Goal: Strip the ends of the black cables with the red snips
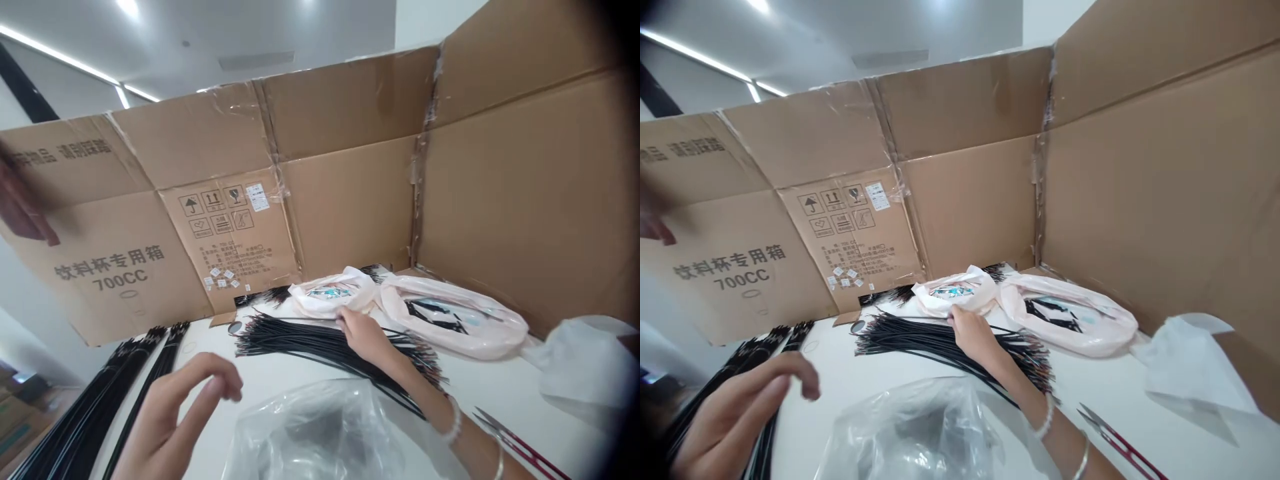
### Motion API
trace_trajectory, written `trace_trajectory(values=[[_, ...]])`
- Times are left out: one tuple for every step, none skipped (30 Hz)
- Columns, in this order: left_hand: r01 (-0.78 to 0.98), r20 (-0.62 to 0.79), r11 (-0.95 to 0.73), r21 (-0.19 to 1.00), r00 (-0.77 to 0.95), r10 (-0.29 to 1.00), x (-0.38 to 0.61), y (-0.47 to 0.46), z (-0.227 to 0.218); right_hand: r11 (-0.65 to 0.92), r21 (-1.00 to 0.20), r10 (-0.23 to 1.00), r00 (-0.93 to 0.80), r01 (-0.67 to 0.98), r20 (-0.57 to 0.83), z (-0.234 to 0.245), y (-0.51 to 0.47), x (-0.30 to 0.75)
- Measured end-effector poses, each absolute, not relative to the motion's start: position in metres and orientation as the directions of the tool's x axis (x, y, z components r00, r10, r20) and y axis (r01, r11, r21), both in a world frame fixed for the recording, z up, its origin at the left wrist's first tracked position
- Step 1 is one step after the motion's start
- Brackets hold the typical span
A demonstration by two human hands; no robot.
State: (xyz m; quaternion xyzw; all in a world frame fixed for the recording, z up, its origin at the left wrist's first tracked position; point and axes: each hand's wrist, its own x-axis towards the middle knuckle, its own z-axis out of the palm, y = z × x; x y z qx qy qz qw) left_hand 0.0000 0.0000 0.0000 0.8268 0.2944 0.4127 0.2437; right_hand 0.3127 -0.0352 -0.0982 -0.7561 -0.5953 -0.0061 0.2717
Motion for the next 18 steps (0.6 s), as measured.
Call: trace_trajectory(values=[[0.289, 0.524, -0.699, 0.654, 0.493, 0.694, 0.007, 0.007, -0.001, -0.121, -0.435, 0.871, 0.306, 0.892, 0.385, -0.086, -0.037, 0.308], [0.296, 0.508, -0.672, 0.679, 0.471, 0.721, 0.014, 0.015, -0.003, -0.09, -0.462, 0.842, 0.315, 0.882, 0.438, -0.074, -0.04, 0.303], [0.305, 0.482, -0.625, 0.719, 0.428, 0.764, 0.02, 0.023, -0.006, -0.051, -0.483, 0.814, 0.317, 0.874, 0.487, -0.062, -0.044, 0.297], [0.309, 0.433, -0.564, 0.766, 0.401, 0.807, 0.026, 0.031, -0.009, -0.003, -0.497, 0.792, 0.306, 0.867, 0.528, -0.053, -0.049, 0.29], [0.294, 0.38, -0.504, 0.812, 0.389, 0.839, 0.031, 0.039, -0.012, 0.04, -0.506, 0.771, 0.295, 0.861, 0.564, -0.045, -0.054, 0.283], [0.243, 0.34, -0.448, 0.861, 0.381, 0.86, 0.035, 0.045, -0.014, 0.081, -0.511, 0.749, 0.287, 0.856, 0.598, -0.04, -0.059, 0.277], [0.141, 0.326, -0.399, 0.906, 0.371, 0.87, 0.038, 0.05, -0.016, 0.145, -0.514, 0.725, 0.263, 0.846, 0.636, -0.037, -0.064, 0.272], [-0.014, 0.338, -0.356, 0.934, 0.351, 0.873, 0.04, 0.053, -0.016, 0.246, -0.5, 0.695, 0.209, 0.83, 0.688, -0.036, -0.067, 0.268], [-0.203, 0.362, -0.31, 0.929, 0.315, 0.877, 0.041, 0.054, -0.015, 0.323, -0.453, 0.672, 0.135, 0.831, 0.728, -0.037, -0.069, 0.265], [-0.399, 0.386, -0.265, 0.878, 0.262, 0.884, 0.041, 0.054, -0.013, 0.384, -0.383, 0.642, 0.056, 0.84, 0.765, -0.039, -0.07, 0.264], [-0.565, 0.395, -0.226, 0.793, 0.196, 0.897, 0.038, 0.053, -0.01, 0.414, -0.296, 0.606, -0.018, 0.861, 0.795, -0.041, -0.069, 0.265], [-0.69, 0.39, -0.209, 0.693, 0.115, 0.914, 0.035, 0.051, -0.005, 0.411, -0.204, 0.573, -0.078, 0.889, 0.816, -0.043, -0.067, 0.266], [-0.776, 0.379, -0.208, 0.595, 0.043, 0.924, 0.03, 0.048, -0.001, 0.394, -0.123, 0.544, -0.123, 0.911, 0.83, -0.044, -0.064, 0.269], [-0.829, 0.37, -0.213, 0.518, -0.008, 0.929, 0.024, 0.045, 0.003, 0.376, -0.067, 0.519, -0.151, 0.924, 0.841, -0.046, -0.061, 0.271], [-0.858, 0.37, -0.217, 0.465, -0.035, 0.928, 0.019, 0.041, 0.006, 0.367, -0.037, 0.508, -0.166, 0.93, 0.845, -0.047, -0.057, 0.274], [-0.875, 0.38, -0.213, 0.435, -0.036, 0.924, 0.014, 0.037, 0.009, 0.368, -0.028, 0.506, -0.175, 0.929, 0.844, -0.047, -0.054, 0.276], [-0.882, 0.397, -0.202, 0.425, -0.019, 0.918, 0.01, 0.034, 0.011, 0.376, -0.031, 0.511, -0.179, 0.926, 0.841, -0.048, -0.051, 0.278], [-0.884, 0.414, -0.194, 0.426, 0.0, 0.91, 0.008, 0.03, 0.012, 0.383, -0.035, 0.516, -0.182, 0.923, 0.837, -0.048, -0.049, 0.279]])
